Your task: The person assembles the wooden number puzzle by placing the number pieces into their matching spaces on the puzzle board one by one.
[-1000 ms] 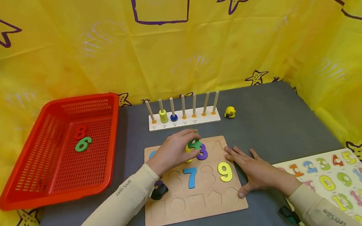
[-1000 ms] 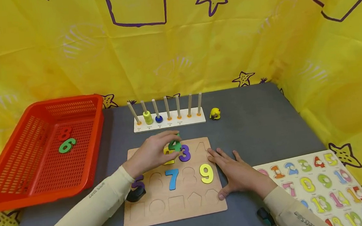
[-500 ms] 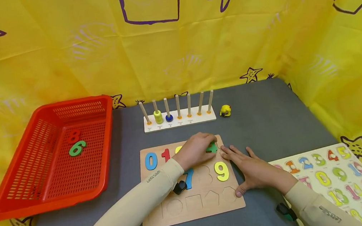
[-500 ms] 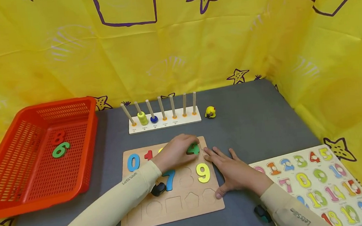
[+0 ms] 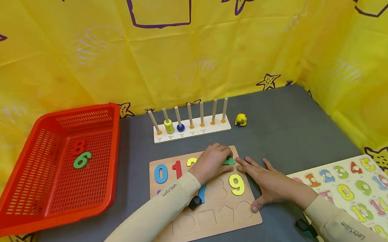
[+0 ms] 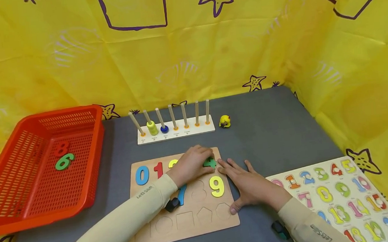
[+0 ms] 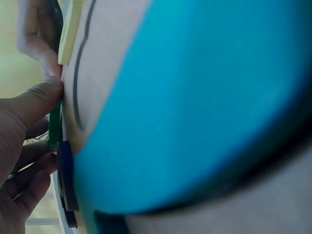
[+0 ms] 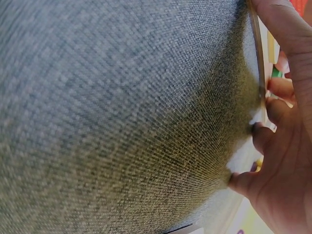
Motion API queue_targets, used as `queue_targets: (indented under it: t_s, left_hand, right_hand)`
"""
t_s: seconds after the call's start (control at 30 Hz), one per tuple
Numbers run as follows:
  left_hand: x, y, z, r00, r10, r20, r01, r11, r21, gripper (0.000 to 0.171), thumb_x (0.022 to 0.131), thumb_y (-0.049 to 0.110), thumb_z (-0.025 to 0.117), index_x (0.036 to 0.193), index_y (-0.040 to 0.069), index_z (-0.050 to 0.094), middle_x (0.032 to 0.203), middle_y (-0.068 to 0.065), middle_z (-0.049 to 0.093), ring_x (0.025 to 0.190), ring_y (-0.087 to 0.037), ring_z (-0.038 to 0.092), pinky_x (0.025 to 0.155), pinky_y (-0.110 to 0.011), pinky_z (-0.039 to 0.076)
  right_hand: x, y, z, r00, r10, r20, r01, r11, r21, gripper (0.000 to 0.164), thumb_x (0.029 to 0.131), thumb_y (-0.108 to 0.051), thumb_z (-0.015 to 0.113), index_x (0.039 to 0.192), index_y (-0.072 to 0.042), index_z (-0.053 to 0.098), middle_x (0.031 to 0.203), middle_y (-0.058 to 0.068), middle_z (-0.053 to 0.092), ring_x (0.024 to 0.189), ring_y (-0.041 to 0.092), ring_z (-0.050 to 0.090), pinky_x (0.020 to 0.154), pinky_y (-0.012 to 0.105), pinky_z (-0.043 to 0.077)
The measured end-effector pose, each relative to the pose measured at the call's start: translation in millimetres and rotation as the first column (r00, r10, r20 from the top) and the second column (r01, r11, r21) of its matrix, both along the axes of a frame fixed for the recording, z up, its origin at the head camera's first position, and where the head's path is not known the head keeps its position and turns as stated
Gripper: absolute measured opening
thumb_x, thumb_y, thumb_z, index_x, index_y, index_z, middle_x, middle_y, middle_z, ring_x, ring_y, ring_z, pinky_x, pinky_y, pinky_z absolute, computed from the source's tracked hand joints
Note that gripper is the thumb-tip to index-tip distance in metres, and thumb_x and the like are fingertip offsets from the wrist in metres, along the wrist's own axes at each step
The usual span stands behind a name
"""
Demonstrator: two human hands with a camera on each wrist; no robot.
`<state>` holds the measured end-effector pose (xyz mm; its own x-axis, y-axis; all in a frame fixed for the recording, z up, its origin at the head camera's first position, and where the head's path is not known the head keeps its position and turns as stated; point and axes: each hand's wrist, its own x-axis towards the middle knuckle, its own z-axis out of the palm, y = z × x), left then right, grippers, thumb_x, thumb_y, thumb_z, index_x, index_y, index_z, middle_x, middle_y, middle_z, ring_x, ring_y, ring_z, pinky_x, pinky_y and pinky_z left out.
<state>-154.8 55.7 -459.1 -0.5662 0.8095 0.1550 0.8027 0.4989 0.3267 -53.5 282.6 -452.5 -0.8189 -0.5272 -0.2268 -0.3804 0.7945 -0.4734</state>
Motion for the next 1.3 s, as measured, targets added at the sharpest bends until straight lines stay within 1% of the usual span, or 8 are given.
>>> queue_targets:
  t_s: [0.23, 0.47, 0.77, 0.9, 1.07, 1.13, 1.23, 1.3]
  left_hand:
    - [1.7, -1, -1.2, 0.999, 0.024, -0.027, -0.025, 1.000, -0.019, 0.030, 0.094, 0.039, 0.074, 0.112, 0.016, 0.072, 0.111, 0.004, 0.070, 0.096, -0.015, 0.055, 0.085, -0.030, 0.046]
    - [5.3, -1, 0.7, 0.995, 0.049, -0.084, -0.057, 0.994, -0.090, 0.034, 0.093, 0.044, 0.074, 0.113, 0.016, 0.073, 0.114, 0.003, 0.070, 0.100, -0.016, 0.057, 0.085, -0.029, 0.047]
    - [11.4, -19, 7.1, 0.999, 0.047, 0.001, -0.047, 0.996, -0.080, 0.045, 0.097, 0.043, 0.069, 0.132, 0.014, 0.067, 0.141, -0.006, 0.059, 0.128, -0.022, 0.054, 0.108, -0.033, 0.043]
    - [11.4, -37, 29.7, 1.000, 0.028, -0.004, -0.028, 0.999, -0.017, 0.052, 0.098, 0.045, 0.067, 0.139, 0.013, 0.062, 0.150, -0.007, 0.051, 0.138, -0.022, 0.047, 0.113, -0.033, 0.038]
    - [9.8, -73, 77.2, 0.994, -0.092, -0.063, 0.098, 0.990, 0.104, 0.051, 0.100, 0.039, 0.065, 0.144, 0.013, 0.057, 0.157, -0.006, 0.043, 0.147, -0.022, 0.034, 0.117, -0.035, 0.031]
    - [9.1, -93, 95.8, 0.988, -0.112, -0.107, 0.127, 0.980, 0.154, 0.052, 0.099, 0.036, 0.067, 0.145, 0.013, 0.057, 0.158, -0.005, 0.042, 0.148, -0.022, 0.032, 0.118, -0.038, 0.030]
    - [5.9, -129, 121.1, 0.981, -0.058, -0.185, 0.094, 0.977, 0.192, 0.056, 0.097, 0.035, 0.071, 0.146, 0.013, 0.056, 0.158, -0.004, 0.041, 0.149, -0.024, 0.030, 0.118, -0.044, 0.029]
    - [1.3, -157, 134.0, 0.978, 0.017, -0.208, 0.026, 0.979, 0.204, 0.060, 0.093, 0.033, 0.075, 0.146, 0.013, 0.056, 0.158, -0.005, 0.042, 0.149, -0.025, 0.031, 0.117, -0.049, 0.030]
  right_hand:
    - [-2.5, -2, -0.4, 1.000, 0.021, -0.009, -0.021, 1.000, -0.007, 0.135, 0.055, -0.074, 0.083, 0.160, -0.009, 0.027, 0.170, 0.003, 0.007, 0.153, 0.037, 0.011, 0.106, 0.081, 0.008]
    - [-5.5, -5, -2.2, 1.000, 0.029, -0.002, -0.029, 1.000, -0.008, 0.135, 0.055, -0.075, 0.082, 0.160, -0.009, 0.029, 0.170, 0.003, 0.007, 0.153, 0.037, 0.011, 0.106, 0.081, 0.007]
    - [-6.2, -9, -2.8, 0.999, 0.033, 0.025, -0.033, 0.999, -0.019, 0.135, 0.054, -0.074, 0.082, 0.159, -0.009, 0.030, 0.170, 0.004, 0.007, 0.153, 0.038, 0.010, 0.106, 0.081, 0.005]
    - [-3.7, -8, -1.3, 0.999, 0.016, 0.033, -0.016, 1.000, -0.021, 0.133, 0.054, -0.074, 0.083, 0.158, -0.009, 0.031, 0.170, 0.004, 0.007, 0.153, 0.038, 0.010, 0.106, 0.080, 0.004]
    - [3.2, -3, 0.9, 0.999, -0.024, 0.041, 0.024, 1.000, -0.019, 0.133, 0.053, -0.074, 0.083, 0.158, -0.010, 0.032, 0.170, 0.004, 0.009, 0.153, 0.039, 0.011, 0.106, 0.080, 0.003]
    - [5.3, -1, 1.3, 0.999, -0.036, 0.040, 0.037, 0.999, -0.019, 0.133, 0.053, -0.074, 0.083, 0.158, -0.011, 0.032, 0.170, 0.003, 0.009, 0.153, 0.039, 0.011, 0.106, 0.080, 0.003]
    - [5.9, -1, 1.6, 0.998, -0.043, 0.038, 0.044, 0.999, -0.023, 0.133, 0.052, -0.075, 0.083, 0.158, -0.012, 0.032, 0.170, 0.003, 0.009, 0.153, 0.039, 0.011, 0.106, 0.080, 0.002]
    - [4.9, -2, 1.3, 0.999, -0.040, 0.037, 0.041, 0.999, -0.026, 0.133, 0.053, -0.075, 0.082, 0.158, -0.012, 0.032, 0.170, 0.003, 0.008, 0.153, 0.039, 0.011, 0.106, 0.080, 0.002]
